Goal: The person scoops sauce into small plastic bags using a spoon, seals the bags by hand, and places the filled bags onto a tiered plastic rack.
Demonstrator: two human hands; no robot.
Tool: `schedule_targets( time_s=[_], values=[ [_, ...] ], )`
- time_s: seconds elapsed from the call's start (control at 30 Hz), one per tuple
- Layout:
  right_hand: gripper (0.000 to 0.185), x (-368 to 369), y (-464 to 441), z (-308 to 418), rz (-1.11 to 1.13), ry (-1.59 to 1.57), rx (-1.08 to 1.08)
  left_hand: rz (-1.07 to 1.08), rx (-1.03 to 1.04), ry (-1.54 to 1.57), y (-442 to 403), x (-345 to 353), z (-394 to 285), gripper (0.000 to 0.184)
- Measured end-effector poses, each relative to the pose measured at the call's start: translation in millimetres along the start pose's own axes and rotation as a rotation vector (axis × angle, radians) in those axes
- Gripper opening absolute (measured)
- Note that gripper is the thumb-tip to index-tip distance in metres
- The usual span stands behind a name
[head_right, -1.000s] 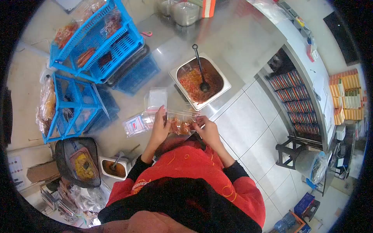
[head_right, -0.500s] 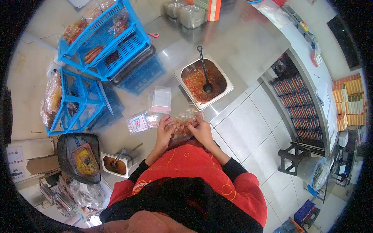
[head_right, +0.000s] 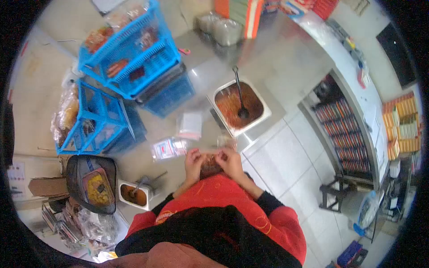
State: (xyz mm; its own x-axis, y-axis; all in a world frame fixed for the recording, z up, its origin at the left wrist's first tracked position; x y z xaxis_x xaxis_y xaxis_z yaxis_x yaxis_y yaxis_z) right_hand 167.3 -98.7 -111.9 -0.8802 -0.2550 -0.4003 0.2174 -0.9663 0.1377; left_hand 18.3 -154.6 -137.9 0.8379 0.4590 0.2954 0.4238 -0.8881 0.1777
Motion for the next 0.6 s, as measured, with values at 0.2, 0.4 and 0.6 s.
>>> schedule_targets(
  time_s=[0.2, 0.4, 0.6],
  values=[
    [0.008, -32, -59, 132, 0.067, 0.086, -0.556, -0.058, 0.508, 0.017, -38, 8, -87, 0.032],
    [0.012, -46, -173, 311, -0.028, -0.096, -0.917, -0.335, 1.083, -0.106, -100, 6, -255, 0.030],
    [0.016, 1, -270, 432, 0.167, -0.294, -0.700, -0.363, 1.225, -0.335, -183, -26, -358, 0.015]
  ],
)
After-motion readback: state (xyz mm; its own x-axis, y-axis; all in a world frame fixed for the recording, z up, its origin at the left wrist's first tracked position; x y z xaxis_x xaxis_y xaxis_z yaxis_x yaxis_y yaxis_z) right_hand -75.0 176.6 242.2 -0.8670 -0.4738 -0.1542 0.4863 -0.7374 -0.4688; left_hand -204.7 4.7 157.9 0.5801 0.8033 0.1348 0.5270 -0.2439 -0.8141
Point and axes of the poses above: each hand's wrist, its own y-axis away from the middle knuckle, its own x-axis out of the palm, z = x × y, the point moved 1 cm from there along -y, towards the middle knuckle, and after that the axes turned 10 degrees about x, right-handed, at the moved point
